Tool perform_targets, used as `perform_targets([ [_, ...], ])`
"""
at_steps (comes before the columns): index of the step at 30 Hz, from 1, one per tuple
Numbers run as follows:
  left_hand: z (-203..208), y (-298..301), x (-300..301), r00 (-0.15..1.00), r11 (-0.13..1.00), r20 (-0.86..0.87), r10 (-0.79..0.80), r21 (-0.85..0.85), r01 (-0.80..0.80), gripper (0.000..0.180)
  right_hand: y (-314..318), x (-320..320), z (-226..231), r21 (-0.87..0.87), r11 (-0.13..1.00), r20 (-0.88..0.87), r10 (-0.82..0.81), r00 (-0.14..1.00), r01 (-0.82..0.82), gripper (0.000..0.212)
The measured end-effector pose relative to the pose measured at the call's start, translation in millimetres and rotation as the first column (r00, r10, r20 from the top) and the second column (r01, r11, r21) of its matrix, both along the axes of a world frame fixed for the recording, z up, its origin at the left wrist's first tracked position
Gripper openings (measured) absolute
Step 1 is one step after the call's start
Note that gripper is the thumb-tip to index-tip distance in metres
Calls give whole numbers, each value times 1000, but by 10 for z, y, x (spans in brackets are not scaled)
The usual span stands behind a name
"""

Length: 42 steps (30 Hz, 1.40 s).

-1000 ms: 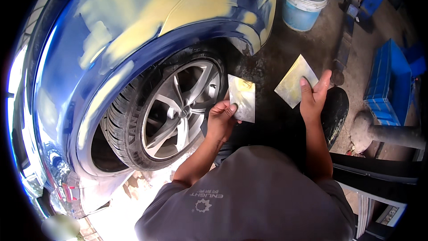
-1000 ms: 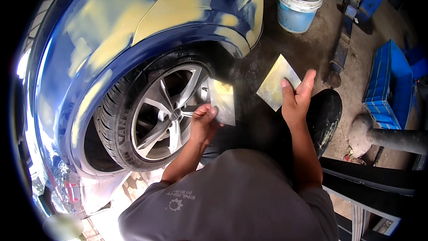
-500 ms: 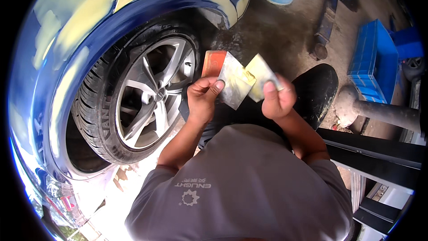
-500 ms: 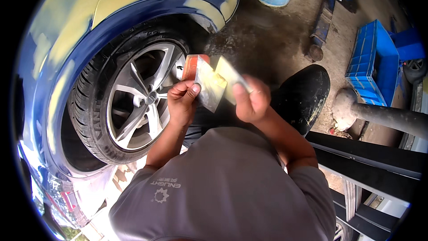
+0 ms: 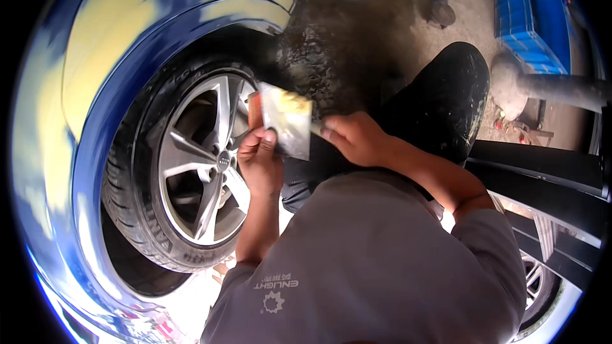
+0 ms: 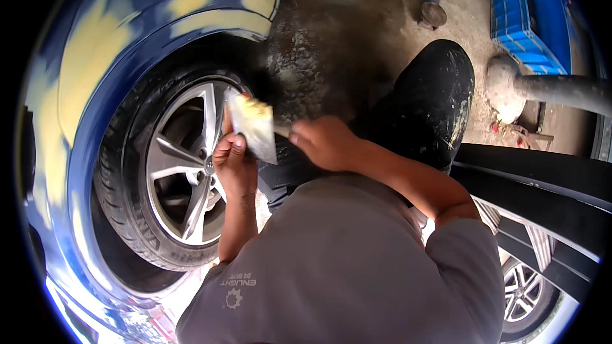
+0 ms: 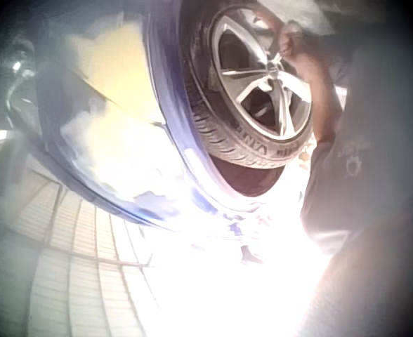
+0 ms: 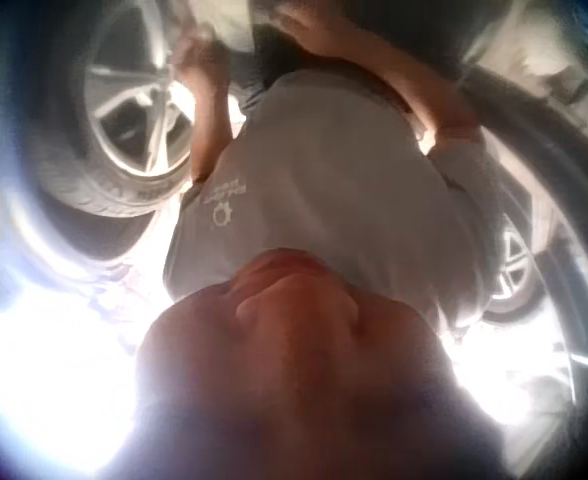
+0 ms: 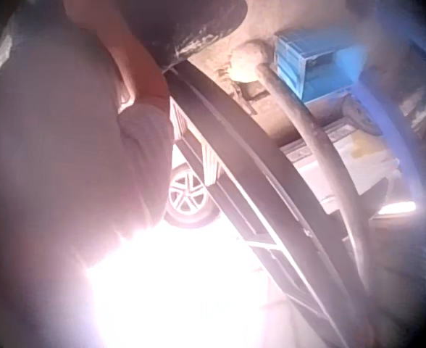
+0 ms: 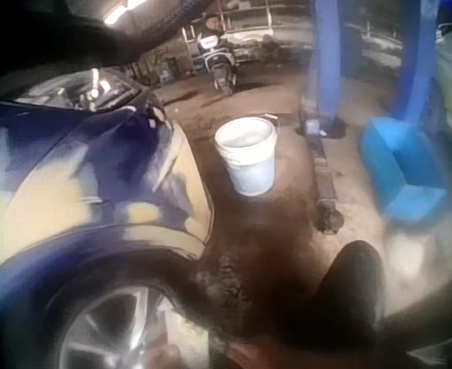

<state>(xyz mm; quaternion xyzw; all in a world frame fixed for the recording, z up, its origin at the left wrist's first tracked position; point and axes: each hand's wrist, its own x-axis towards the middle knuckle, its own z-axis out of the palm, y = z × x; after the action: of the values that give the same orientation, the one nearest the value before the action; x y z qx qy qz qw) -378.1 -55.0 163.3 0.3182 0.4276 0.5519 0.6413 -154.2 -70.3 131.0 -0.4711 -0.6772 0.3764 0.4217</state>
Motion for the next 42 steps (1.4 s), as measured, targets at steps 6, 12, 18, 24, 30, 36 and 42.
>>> perform_targets([
  [6,-229,25,131,948,949,43,-314,34,313,12,384,-57,-367,-656,721,-471,-623,625,224,25],
  [12,-176,99,463,862,890,-263,-434,24,456,9,323,-56,-272,-739,673,-538,-552,637,-40,20],
  [18,-160,208,466,778,835,-352,-521,-21,550,8,291,293,-206,-701,711,-589,-532,608,-57,29],
  [24,-103,216,399,733,795,-353,-581,-54,604,8,349,200,-59,-647,659,-733,-397,552,-385,32],
  [30,-46,128,348,775,834,-358,-520,-17,552,9,349,97,82,-536,760,-751,-229,619,-369,31],
  [36,30,76,235,839,911,-382,-388,-21,412,10,218,794,540,-294,924,-820,-376,432,247,25],
  [42,-109,50,111,930,971,-282,-235,-106,213,8,-151,1388,988,-29,877,568,-381,730,480,15],
])
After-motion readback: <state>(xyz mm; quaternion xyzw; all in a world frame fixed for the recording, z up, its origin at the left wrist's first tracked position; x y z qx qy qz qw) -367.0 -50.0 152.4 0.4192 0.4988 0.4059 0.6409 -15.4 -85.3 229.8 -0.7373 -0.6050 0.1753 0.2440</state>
